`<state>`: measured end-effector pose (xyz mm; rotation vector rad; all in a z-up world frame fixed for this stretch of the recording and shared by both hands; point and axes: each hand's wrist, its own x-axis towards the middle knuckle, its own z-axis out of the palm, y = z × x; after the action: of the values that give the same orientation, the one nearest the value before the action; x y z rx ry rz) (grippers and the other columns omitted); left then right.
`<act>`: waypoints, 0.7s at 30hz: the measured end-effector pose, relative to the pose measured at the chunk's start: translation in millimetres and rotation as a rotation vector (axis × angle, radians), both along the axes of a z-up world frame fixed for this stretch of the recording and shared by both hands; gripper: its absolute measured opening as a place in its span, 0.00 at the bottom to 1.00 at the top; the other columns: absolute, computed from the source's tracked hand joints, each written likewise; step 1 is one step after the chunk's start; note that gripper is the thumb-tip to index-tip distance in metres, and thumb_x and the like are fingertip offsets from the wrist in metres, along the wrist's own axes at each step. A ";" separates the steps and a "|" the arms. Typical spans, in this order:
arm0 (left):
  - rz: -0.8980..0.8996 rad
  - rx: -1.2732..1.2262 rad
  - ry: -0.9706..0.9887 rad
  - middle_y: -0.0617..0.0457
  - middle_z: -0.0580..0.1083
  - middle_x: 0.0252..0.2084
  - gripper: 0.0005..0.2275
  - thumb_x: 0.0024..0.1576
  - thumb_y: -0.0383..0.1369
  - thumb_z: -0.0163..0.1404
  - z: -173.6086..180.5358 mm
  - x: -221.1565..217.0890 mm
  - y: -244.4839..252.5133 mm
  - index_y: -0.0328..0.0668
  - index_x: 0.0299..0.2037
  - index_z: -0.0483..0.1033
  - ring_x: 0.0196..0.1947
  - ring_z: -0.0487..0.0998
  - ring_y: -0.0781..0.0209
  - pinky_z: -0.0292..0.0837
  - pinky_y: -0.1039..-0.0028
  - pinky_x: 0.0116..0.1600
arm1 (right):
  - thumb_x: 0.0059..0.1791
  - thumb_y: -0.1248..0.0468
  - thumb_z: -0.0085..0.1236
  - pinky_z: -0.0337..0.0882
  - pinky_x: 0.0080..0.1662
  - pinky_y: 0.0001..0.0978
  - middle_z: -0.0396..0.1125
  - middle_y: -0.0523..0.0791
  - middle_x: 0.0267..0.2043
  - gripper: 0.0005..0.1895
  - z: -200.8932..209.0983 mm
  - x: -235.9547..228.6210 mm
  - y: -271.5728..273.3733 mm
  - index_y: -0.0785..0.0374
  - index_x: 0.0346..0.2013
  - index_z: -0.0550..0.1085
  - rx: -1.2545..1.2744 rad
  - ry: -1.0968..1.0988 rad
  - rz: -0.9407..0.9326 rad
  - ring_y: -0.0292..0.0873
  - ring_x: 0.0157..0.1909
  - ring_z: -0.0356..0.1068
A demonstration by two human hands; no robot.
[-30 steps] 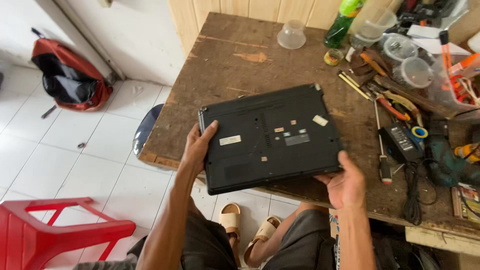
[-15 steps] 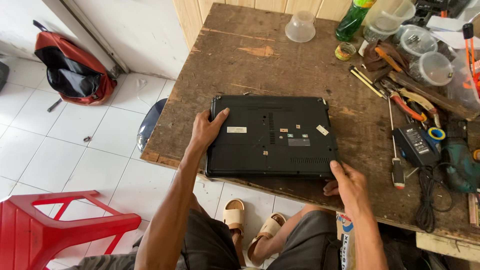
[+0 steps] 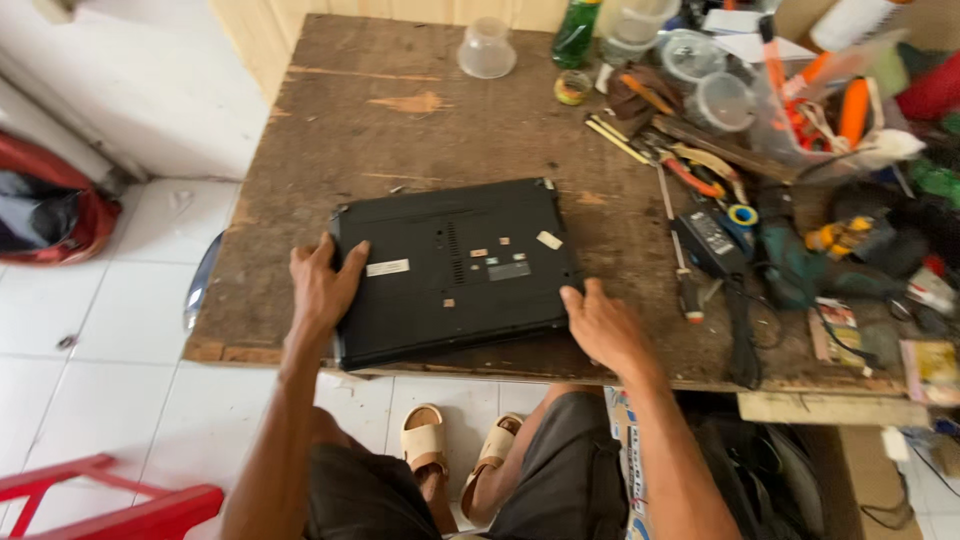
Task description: The person removes the battery from a laptop and then uses a screwdriver to unscrew multiple screws from the bottom panel, placing them into a small plastic container.
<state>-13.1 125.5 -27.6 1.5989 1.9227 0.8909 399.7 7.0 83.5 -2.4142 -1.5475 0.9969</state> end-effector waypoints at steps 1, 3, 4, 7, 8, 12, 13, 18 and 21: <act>-0.021 0.004 -0.005 0.29 0.68 0.57 0.35 0.65 0.54 0.62 11.1 1.7 -12.1 0.31 0.72 0.76 0.63 0.73 0.24 0.73 0.47 0.67 | 0.63 0.36 0.34 0.80 0.56 0.66 0.79 0.67 0.46 0.39 2.1 -3.5 -2.1 0.62 0.76 0.67 0.004 -0.005 -0.021 0.59 0.34 0.85; -0.095 0.142 -0.057 0.19 0.68 0.52 0.31 0.66 0.41 0.62 32.6 3.5 -34.1 0.22 0.73 0.73 0.57 0.74 0.15 0.74 0.42 0.58 | 0.65 0.40 0.36 0.69 0.67 0.69 0.80 0.62 0.47 0.34 5.8 -10.3 -5.1 0.61 0.68 0.75 0.026 -0.212 0.135 0.63 0.53 0.83; -0.122 0.143 -0.062 0.19 0.68 0.52 0.31 0.66 0.41 0.62 32.0 4.3 -43.8 0.22 0.73 0.73 0.57 0.74 0.15 0.74 0.42 0.58 | 0.65 0.40 0.36 0.69 0.67 0.69 0.80 0.62 0.47 0.34 15.1 -5.0 -8.3 0.61 0.68 0.75 0.025 -0.215 0.108 0.63 0.53 0.83; -0.064 0.181 -0.096 0.26 0.72 0.59 0.29 0.69 0.45 0.63 34.4 4.2 -63.9 0.31 0.75 0.76 0.59 0.78 0.27 0.76 0.47 0.60 | 0.60 0.42 0.48 0.73 0.63 0.64 0.81 0.56 0.52 0.27 44.2 15.8 -15.6 0.50 0.65 0.81 0.183 -0.127 -0.031 0.65 0.61 0.79; -0.044 0.179 -0.090 0.28 0.73 0.61 0.28 0.69 0.43 0.62 36.4 3.6 -74.1 0.31 0.74 0.77 0.60 0.79 0.30 0.76 0.49 0.61 | 0.58 0.42 0.51 0.74 0.63 0.64 0.81 0.56 0.50 0.26 52.3 26.0 -22.9 0.50 0.62 0.82 0.286 -0.147 -0.201 0.65 0.60 0.79; -0.036 0.119 -0.102 0.38 0.73 0.68 0.30 0.68 0.47 0.52 46.1 6.9 -88.3 0.32 0.76 0.74 0.61 0.77 0.40 0.75 0.45 0.60 | 0.61 0.67 0.58 0.73 0.54 0.56 0.74 0.60 0.53 0.12 -6.9 178.9 -21.3 0.69 0.59 0.76 0.998 -0.219 -0.501 0.64 0.52 0.76; -0.036 0.124 -0.103 0.38 0.73 0.68 0.30 0.68 0.47 0.52 44.1 8.5 -85.7 0.32 0.76 0.74 0.61 0.77 0.40 0.75 0.45 0.60 | 0.61 0.67 0.58 0.73 0.54 0.56 0.74 0.60 0.53 0.12 -11.0 215.9 -14.5 0.69 0.59 0.76 1.003 -0.219 -0.500 0.64 0.52 0.76; -0.030 0.313 -0.080 0.37 0.78 0.60 0.22 0.66 0.35 0.59 19.9 1.7 -80.5 0.27 0.66 0.81 0.54 0.80 0.48 0.74 0.61 0.62 | 0.49 0.67 0.70 0.73 0.50 0.63 0.74 0.61 0.53 0.23 -96.1 425.3 34.4 0.68 0.58 0.74 0.855 -0.732 -0.455 0.72 0.52 0.73; -0.024 0.367 -0.008 0.41 0.79 0.59 0.21 0.65 0.38 0.61 10.0 0.5 -76.3 0.33 0.65 0.82 0.56 0.80 0.48 0.74 0.60 0.63 | 0.54 0.62 0.73 0.72 0.53 0.65 0.74 0.66 0.57 0.29 -98.9 459.4 44.1 0.69 0.68 0.76 0.741 -0.586 -0.269 0.76 0.55 0.74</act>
<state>-12.6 49.2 -17.6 1.8112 1.8054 1.2957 859.1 51.1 -15.4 -2.3118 -1.3160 -0.3356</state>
